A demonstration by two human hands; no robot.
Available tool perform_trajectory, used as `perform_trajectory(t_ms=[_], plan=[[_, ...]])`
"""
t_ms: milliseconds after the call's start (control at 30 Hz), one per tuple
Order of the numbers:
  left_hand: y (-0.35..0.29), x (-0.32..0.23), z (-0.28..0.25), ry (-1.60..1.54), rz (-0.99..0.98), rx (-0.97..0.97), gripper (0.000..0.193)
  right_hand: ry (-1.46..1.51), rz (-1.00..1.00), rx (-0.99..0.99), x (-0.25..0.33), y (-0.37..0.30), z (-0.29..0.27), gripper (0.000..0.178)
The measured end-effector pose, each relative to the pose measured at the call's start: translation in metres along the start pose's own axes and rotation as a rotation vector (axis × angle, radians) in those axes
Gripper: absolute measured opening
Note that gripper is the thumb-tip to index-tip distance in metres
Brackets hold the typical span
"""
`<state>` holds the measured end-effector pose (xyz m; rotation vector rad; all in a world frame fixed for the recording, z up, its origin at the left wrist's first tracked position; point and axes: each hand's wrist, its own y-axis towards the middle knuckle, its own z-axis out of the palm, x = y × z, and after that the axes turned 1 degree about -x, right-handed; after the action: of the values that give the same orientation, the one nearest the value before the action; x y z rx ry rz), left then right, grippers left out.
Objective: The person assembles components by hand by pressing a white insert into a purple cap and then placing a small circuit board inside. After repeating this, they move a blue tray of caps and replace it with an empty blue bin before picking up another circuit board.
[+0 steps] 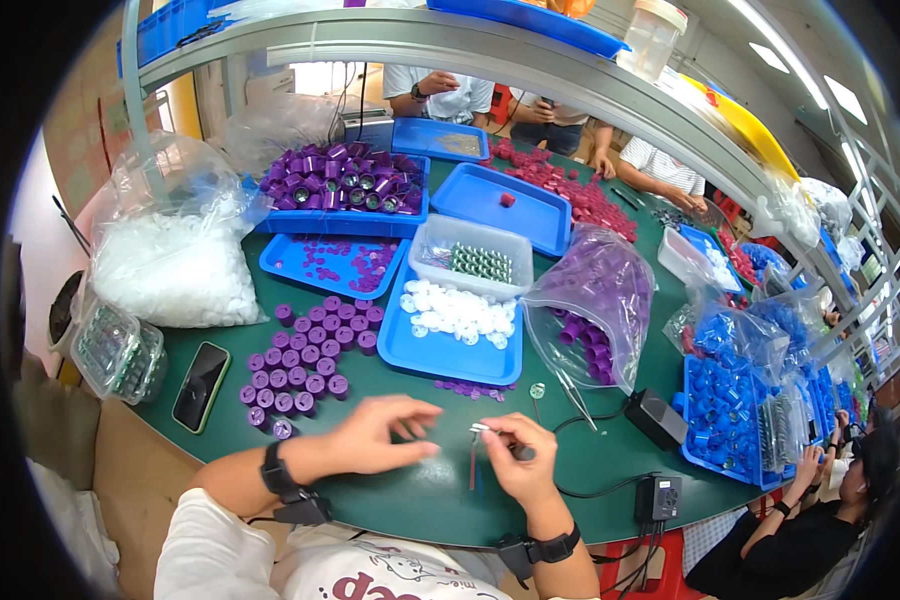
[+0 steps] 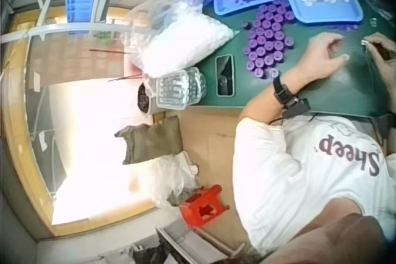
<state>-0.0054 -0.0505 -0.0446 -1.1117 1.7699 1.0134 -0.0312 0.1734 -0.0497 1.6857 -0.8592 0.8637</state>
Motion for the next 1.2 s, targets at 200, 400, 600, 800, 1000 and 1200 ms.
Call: perform_trajectory(t_ms=[200,400,600,800,1000,1200], plan=[[0.001,0.008,-0.083,0.694,0.071,-0.059,0.031,0.392,0.212,-0.045,-0.021,0.0,-0.01,0.013],[0.08,0.034,-0.062,0.678,0.217,-0.003,0.023,0.754,0.284,-0.079,-0.037,0.006,-0.014,0.01],[0.145,0.07,-0.035,0.99,0.017,-0.02,0.021,0.868,0.339,-0.138,-0.046,0.002,-0.025,0.006],[0.153,0.084,-0.036,0.981,0.013,-0.007,0.016,0.882,0.337,-0.081,-0.044,0.002,-0.024,0.007],[0.141,0.053,-0.043,0.763,-0.044,-0.165,0.021,0.859,0.36,-0.091,-0.039,0.004,-0.024,0.007],[0.091,0.007,-0.023,-0.742,-0.462,-0.015,0.018,0.918,0.396,-0.114,-0.02,0.005,-0.019,0.005]])
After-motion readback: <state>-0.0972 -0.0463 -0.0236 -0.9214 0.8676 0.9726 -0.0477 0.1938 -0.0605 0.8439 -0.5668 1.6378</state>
